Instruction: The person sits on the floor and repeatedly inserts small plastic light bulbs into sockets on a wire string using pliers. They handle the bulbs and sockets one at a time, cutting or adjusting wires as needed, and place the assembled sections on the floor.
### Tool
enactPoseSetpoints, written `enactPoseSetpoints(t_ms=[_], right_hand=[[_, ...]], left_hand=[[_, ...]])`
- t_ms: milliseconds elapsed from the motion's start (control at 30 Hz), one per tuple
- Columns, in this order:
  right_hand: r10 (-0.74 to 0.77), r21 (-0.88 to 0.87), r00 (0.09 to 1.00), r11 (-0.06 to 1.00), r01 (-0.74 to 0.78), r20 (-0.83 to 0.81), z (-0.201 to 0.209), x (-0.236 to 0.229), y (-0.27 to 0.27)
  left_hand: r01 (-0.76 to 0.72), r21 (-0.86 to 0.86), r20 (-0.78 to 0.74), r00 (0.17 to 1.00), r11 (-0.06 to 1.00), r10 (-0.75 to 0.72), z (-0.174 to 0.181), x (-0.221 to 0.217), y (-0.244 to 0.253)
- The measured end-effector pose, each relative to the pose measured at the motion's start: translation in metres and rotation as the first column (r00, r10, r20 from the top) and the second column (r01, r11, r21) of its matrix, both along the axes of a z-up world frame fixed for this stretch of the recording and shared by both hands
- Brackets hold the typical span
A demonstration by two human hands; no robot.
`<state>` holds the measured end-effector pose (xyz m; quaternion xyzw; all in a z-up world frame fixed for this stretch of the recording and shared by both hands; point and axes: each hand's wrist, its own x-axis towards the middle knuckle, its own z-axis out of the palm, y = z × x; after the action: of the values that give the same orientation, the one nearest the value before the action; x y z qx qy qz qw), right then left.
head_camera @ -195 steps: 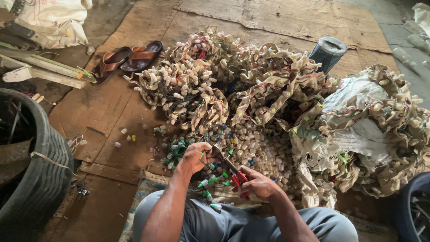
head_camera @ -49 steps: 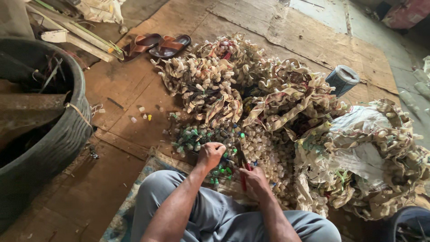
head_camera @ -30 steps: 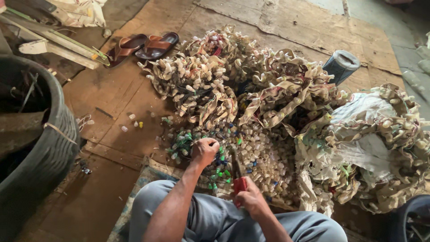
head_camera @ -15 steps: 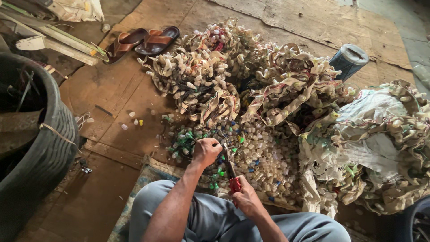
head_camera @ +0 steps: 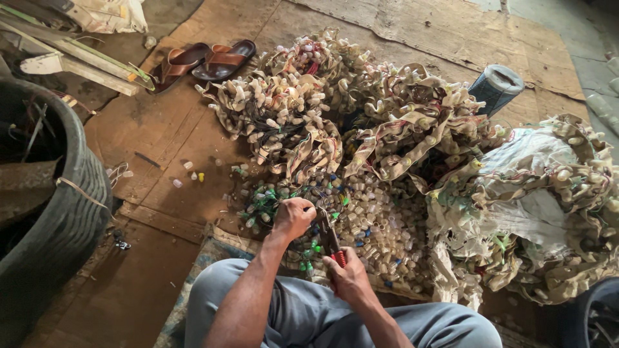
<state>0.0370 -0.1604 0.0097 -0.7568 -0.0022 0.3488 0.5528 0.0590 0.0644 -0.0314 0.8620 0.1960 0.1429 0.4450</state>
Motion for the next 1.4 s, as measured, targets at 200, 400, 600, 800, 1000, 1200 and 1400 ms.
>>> enactPoseSetpoints(t_ms=[200, 400, 600, 800, 1000, 1200, 1400], right_hand=[[-0.259, 0.169, 0.92, 0.933, 0.317, -0.293, -0.029, 0.024, -0.006], [-0.106, -0.043, 0.963, 0.992, 0.121, 0.247, -0.042, 0.04, -0.024], [-0.078, -0.092, 0.977, 0.991, 0.098, 0.198, -0.044, 0.055, -0.027], [0.098, -0.245, 0.976, 0.968, -0.048, 0.195, -0.095, 0.072, -0.036], [0.07, -0.165, 0.813, 0.986, 0.032, 0.578, -0.09, 0.067, -0.036], [-0.11, 0.328, 0.988, 0.942, 0.069, 0.108, -0.046, 0.049, -0.004], [-0.084, 0.163, 0.996, 0.984, 0.077, 0.035, -0.019, 0.049, -0.003]], left_hand=[[-0.09, -0.273, -0.052, 0.995, 0.958, 0.079, 0.003, -0.004, 0.006], [-0.048, 0.08, 0.334, 0.942, 0.996, 0.019, 0.022, -0.013, -0.009], [0.314, 0.313, -0.291, 0.93, 0.896, -0.224, 0.04, -0.028, -0.032], [0.485, 0.433, -0.605, 0.781, 0.76, -0.153, -0.004, -0.019, -0.063], [0.431, 0.4, -0.514, 0.836, 0.809, -0.192, -0.006, -0.025, -0.05], [0.384, 0.256, -0.171, 0.921, 0.887, -0.35, 0.022, -0.046, -0.045], [0.36, 0.197, 0.17, 0.904, 0.912, -0.393, 0.016, -0.042, -0.052]])
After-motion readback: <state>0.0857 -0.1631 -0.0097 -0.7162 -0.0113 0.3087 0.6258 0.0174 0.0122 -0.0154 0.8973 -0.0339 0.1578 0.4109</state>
